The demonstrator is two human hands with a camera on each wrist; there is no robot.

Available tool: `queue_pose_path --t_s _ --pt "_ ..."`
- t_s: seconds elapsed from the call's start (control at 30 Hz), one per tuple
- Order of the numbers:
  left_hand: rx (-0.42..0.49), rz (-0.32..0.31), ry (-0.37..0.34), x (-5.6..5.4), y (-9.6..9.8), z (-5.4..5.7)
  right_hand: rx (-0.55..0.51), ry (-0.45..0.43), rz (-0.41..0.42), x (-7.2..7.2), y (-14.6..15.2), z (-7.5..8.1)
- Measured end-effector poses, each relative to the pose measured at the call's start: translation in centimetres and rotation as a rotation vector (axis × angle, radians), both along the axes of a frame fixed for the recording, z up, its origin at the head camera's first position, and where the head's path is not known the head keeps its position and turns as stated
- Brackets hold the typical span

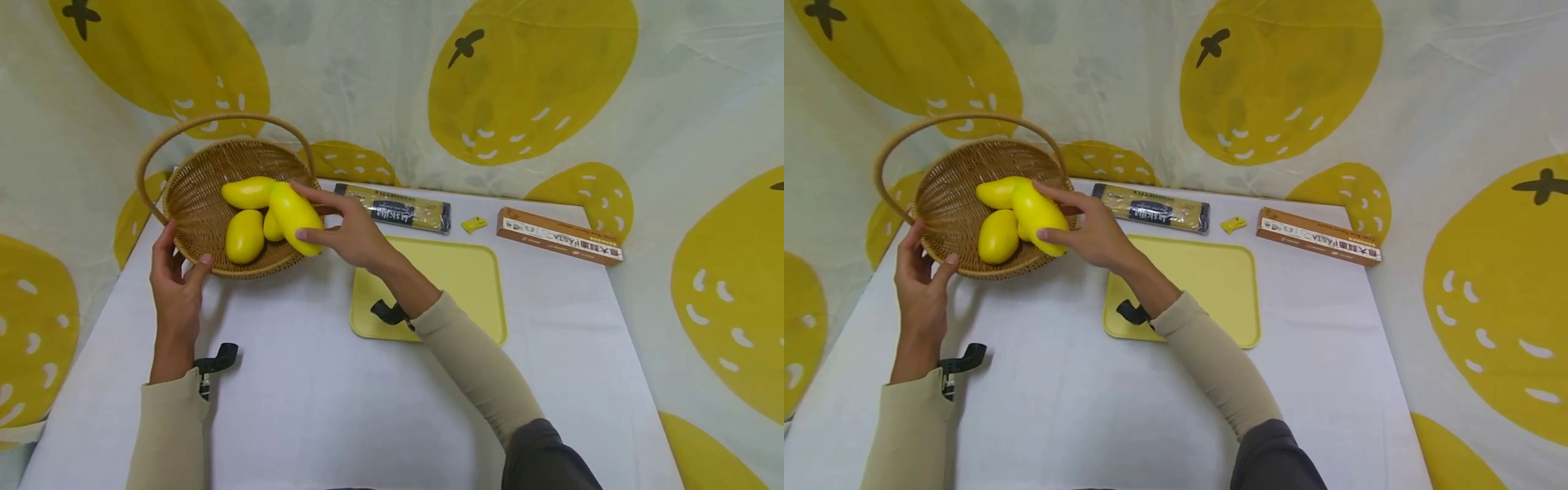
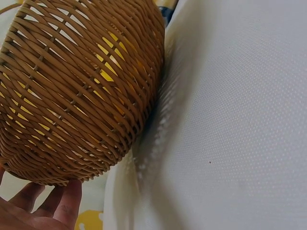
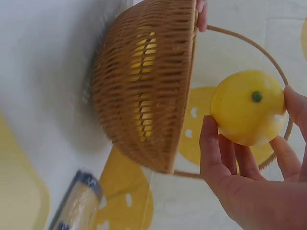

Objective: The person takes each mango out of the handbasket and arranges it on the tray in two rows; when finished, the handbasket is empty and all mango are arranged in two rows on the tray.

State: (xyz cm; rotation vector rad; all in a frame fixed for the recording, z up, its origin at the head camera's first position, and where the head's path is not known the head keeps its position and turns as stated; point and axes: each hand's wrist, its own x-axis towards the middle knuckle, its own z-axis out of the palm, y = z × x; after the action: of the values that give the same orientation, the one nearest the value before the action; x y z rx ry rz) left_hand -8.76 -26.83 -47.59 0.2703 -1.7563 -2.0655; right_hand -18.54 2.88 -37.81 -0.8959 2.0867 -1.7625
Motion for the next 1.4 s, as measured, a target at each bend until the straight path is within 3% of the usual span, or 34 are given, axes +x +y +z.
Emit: queue_pose_path --t_s 0.53,0.93,1.23,1.4 --pt "-0.011 0.002 -0.021 0.1 0.0 0.0 0.097 -0.043 -0.119 -0.6 5.9 -1.4" --pt "-0.015 0.000 -0.030 0.2 0.1 0.1 0.250 -0.074 -0.204 -0.8 9.1 -4.3" --pt "-0.019 0.000 -0.018 0.0 0.0 -0.1 0.337 -0.087 -0.209 -1.3 11.0 -6.1" --pt "-0.014 0.003 -0.027 0.0 0.0 -0.2 0.375 -0.045 -0.182 -1.6 11.5 -7.0"
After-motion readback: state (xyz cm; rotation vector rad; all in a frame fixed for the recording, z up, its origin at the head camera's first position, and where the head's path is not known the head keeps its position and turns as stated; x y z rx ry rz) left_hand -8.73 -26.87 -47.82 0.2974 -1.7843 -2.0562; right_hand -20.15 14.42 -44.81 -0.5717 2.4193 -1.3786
